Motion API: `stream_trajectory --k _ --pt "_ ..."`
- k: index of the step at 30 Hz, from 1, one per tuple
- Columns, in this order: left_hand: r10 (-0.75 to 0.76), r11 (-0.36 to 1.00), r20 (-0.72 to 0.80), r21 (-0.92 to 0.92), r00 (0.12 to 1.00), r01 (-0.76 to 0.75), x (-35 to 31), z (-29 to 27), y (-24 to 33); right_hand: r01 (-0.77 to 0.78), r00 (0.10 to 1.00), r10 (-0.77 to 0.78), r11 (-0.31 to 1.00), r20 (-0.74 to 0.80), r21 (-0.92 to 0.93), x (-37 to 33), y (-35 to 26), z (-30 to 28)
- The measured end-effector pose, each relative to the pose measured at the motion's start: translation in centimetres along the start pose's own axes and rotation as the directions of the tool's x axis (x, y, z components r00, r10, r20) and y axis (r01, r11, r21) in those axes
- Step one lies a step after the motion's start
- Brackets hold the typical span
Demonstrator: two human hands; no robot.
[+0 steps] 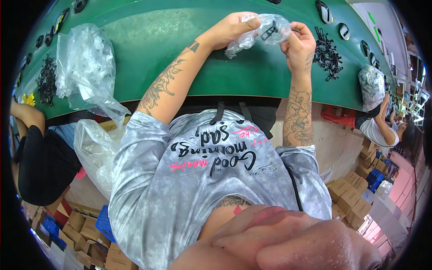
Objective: The person assembles small plastic components by hand, then places the assembled components into individual packaging bags.
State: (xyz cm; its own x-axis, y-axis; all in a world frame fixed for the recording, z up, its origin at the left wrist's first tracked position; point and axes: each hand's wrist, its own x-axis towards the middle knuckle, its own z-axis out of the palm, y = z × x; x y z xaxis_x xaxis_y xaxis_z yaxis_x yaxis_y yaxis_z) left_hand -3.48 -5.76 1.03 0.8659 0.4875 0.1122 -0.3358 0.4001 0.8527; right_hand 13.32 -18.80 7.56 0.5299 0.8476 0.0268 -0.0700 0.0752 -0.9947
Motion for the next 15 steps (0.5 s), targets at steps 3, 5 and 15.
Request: stream_trajectory --k 3,5,15 --pt "-0.044 0.999 0.046 0.006 0.998 0.043 -0.3 -0.5 0.0 -0.125 0.980 0.123 0.992 0.154 0.005 0.1 -0.2 1.2" --pt "-0.046 0.999 0.041 -0.017 0.998 0.047 -0.3 -0.1 0.5 -0.292 0.909 0.278 0.956 0.309 -0.002 0.0 -0.1 1.5" --pt "0.281 0.943 -0.451 0.293 0.847 -0.157 0.7 -1.0 -1.4 -0.162 0.976 0.204 0.916 0.081 -0.366 -1.0 -0.8 3.3"
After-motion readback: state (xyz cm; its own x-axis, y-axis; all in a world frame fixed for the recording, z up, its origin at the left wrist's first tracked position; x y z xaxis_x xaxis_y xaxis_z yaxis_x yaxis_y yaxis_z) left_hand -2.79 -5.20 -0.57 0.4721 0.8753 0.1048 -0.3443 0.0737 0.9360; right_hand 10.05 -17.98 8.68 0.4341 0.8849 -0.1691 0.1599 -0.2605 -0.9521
